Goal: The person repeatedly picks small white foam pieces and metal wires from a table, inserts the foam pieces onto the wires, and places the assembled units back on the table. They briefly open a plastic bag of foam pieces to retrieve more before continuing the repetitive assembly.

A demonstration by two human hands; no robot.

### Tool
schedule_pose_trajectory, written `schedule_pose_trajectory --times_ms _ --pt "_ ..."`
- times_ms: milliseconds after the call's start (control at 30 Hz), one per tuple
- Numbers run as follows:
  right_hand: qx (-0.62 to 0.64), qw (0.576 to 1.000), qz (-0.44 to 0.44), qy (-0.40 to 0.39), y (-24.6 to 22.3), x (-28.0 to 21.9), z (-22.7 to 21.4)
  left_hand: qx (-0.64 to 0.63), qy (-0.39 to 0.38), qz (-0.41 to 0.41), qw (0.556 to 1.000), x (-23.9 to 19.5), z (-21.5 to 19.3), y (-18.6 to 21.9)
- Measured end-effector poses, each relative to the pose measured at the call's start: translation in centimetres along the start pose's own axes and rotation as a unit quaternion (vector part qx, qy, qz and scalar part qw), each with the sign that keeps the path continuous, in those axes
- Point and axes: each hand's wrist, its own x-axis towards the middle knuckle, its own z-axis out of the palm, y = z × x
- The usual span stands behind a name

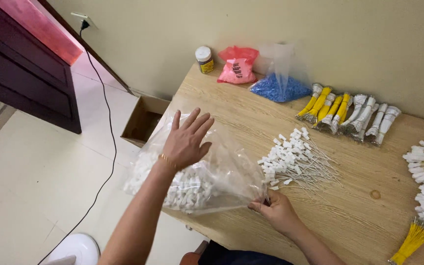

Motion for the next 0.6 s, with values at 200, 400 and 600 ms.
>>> schedule_pose_trajectory --times_ms 200,400,600 --pt "0.021 1.000 -0.007 0.002 -1.8 -0.9 -0.5 0.085 -0.132 0.051 0.986 1.0 3.2 -3.4" --pt "-0.043 0.994 0.063 0.073 -13.0 1.1 -2.4 0.278 0.023 0.074 0.957 3.8 -2.2 -7.1" --pt "-0.093 0.975 -0.135 0.147 -16.8 14.6 -3.6 0.329 0.218 0.006 0.919 2.8 -9.9 -10.8"
